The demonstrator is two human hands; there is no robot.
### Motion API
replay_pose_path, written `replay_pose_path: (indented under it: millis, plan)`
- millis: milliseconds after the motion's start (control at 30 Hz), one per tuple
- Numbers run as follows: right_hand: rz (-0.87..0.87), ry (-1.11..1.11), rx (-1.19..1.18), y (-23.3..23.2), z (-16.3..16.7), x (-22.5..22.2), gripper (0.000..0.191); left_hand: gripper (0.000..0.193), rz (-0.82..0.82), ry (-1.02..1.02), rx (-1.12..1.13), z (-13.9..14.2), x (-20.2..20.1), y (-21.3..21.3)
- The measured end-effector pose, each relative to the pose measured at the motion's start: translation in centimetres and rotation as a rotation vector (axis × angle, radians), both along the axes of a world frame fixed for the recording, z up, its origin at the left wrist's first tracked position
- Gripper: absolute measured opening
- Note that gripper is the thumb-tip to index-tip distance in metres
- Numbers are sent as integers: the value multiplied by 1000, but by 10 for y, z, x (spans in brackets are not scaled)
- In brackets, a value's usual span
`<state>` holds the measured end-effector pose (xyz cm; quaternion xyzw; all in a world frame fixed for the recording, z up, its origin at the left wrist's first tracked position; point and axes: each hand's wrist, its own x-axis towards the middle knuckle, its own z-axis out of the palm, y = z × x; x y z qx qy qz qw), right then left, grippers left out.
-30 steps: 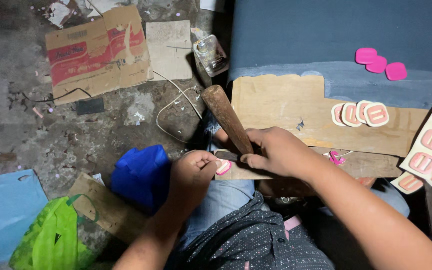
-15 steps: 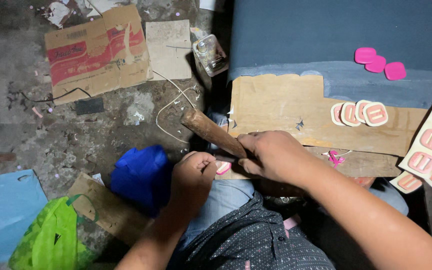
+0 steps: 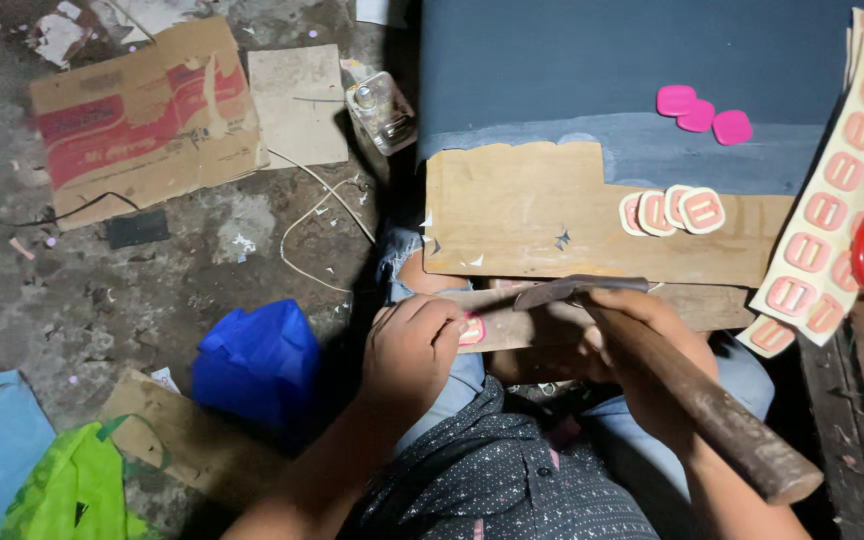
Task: The person uses a hammer to press and shape small pink foam pieces on a wooden board. They repeatedly pick up a piece, position it, and strike it with the hammer before placing it aside.
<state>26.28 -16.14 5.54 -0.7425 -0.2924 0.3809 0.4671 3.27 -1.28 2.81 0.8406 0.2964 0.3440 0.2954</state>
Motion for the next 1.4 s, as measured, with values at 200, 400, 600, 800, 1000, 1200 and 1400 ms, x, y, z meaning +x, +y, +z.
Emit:
replay_pose_path:
  millis: [200,400,600,800,1000,1200,1400]
  plan:
    - [274,221,218,-37,2,7,42,6,-57,130,69,-1,7,-3]
    - [-3,715,251,-22,-2,-3,43,20,-100,123,176,5,-5,-17]
    - [326,422,411,-20,27,-14,57,21,-44,61,220,-8,0,-21]
    - [428,-599,-174,-5,-6,-28,26,21,-32,41,225,-17,-3,-24]
    - [344,-581,101,12,2,-41,30,22,-41,47,225,-17,-2,-23]
    - [433,-591,95,19,19,-46,29,21,7,18,211,-20,-1,-26]
    - [325,-660,286,12,8,-52,25,23,42,8,176,-20,3,-26]
